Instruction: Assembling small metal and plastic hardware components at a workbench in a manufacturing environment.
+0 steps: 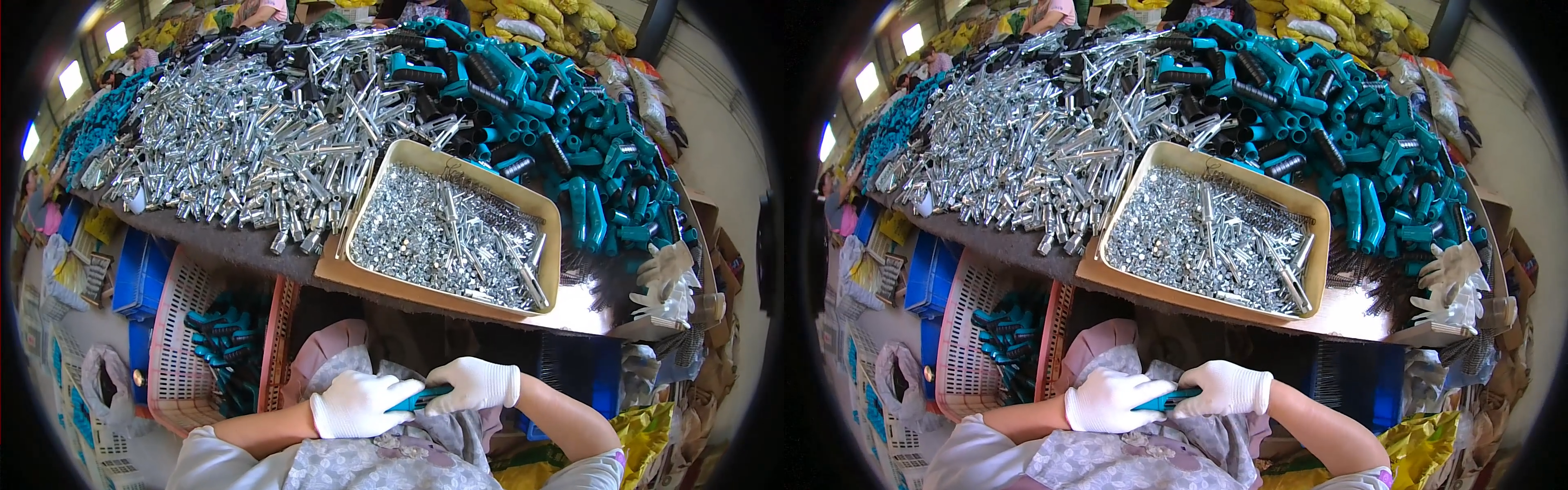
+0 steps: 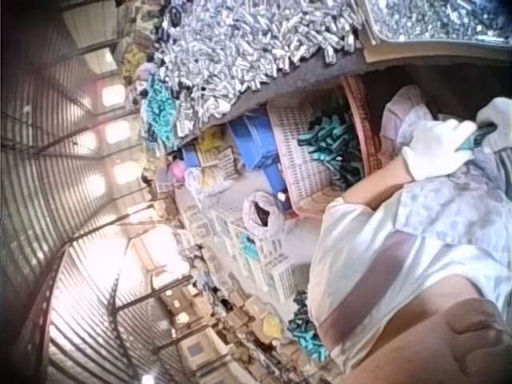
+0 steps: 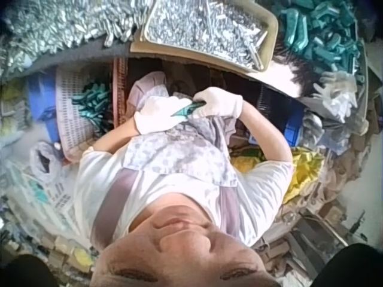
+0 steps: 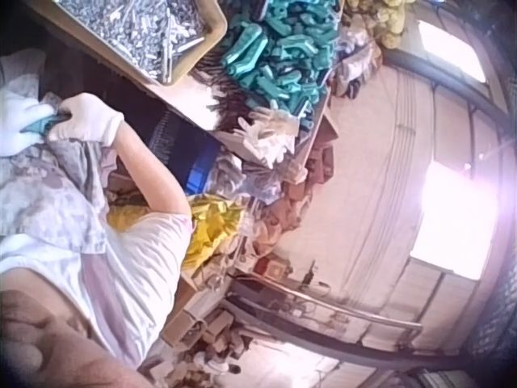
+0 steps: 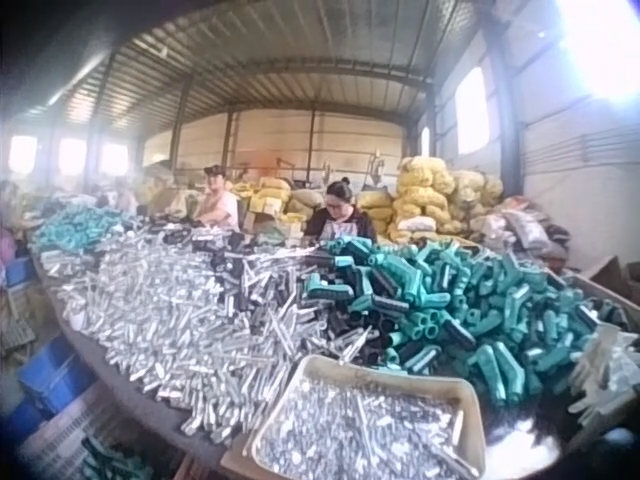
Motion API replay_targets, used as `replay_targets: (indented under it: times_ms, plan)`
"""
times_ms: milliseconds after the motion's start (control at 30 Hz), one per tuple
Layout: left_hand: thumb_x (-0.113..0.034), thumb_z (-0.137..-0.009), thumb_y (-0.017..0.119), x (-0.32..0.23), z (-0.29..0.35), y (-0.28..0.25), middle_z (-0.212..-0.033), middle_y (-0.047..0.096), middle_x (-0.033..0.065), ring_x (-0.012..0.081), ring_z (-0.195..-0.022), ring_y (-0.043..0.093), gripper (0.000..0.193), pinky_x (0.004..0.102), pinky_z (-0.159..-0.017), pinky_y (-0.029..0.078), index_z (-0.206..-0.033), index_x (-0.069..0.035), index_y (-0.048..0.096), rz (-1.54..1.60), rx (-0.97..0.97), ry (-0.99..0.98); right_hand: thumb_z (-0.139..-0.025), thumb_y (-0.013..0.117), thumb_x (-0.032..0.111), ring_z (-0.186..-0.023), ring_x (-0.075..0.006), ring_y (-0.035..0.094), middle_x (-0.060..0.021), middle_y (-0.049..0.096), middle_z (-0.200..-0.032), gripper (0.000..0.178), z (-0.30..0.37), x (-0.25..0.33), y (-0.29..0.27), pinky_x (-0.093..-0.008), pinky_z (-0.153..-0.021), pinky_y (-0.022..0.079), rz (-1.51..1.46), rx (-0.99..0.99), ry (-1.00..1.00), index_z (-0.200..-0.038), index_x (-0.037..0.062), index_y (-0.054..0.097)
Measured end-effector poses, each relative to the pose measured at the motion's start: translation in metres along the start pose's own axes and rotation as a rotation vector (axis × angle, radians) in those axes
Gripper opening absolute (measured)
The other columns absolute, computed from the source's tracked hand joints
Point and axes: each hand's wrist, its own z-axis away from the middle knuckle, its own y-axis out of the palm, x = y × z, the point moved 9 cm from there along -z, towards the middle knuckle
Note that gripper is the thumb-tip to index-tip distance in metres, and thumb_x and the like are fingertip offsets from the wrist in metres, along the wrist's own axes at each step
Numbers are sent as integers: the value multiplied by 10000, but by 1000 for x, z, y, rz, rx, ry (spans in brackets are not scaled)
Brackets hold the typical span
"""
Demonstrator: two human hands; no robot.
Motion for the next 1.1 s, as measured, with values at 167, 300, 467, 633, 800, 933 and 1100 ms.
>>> replay_targets:
  times_ms: [167,300,467,633,800,933,1100]
  plan:
    - [-329,-830,719,1,-4,-6,-804,627,51,245,-610,655,455,361,-527,512,-1223,-123,617,-6,-30,14,-838,734,485,-833,-361,692,-221,694,-879,545,4,3,1,-383,-738,543,-22,-230,-10,-1072,-4,685]
    - [-231,-815,715,15,-6,-12,-887,645,45,251,-714,668,419,367,-626,529,-1208,-117,630,66,-117,-2,-781,749,548,-747,-388,677,-185,677,-761,555,11,24,-21,-409,-657,543,147,-471,-13,-928,14,715]
    - [-174,-792,720,22,-6,-33,-1020,655,95,304,-878,659,443,376,-768,539,-1216,-81,629,62,-260,-77,-811,732,501,-794,-372,675,-187,687,-833,476,13,47,-52,-413,-700,536,192,-570,-131,-948,45,721]
    - [-294,-831,734,29,-2,-45,-979,678,103,288,-869,680,452,360,-759,544,-1227,-104,628,-45,-257,-166,-835,674,219,-826,-313,604,-116,626,-873,137,15,120,-149,-424,-710,494,712,-1086,-375,-815,87,644]
    - [-126,-757,768,12,4,-73,-925,675,130,315,-851,651,347,385,-782,531,-1081,-42,674,36,-430,-160,-796,689,255,-907,-325,596,-127,625,-943,237,-41,123,-176,-449,-826,465,869,-1275,-256,-871,39,629]
    - [-143,-771,751,24,8,-68,-1001,675,159,357,-914,646,386,410,-801,536,-1135,-44,670,75,-375,-205,-807,661,225,-913,-313,599,-115,646,-905,188,-54,107,-181,-444,-810,452,820,-1204,-248,-895,60,646]
    - [-150,-776,745,35,6,-67,-1002,657,154,355,-896,646,424,408,-779,539,-1179,-57,651,105,-331,-202,-823,602,171,-911,-252,616,-53,681,-864,120,-56,106,-180,-396,-788,441,1146,-962,28,-861,127,707]
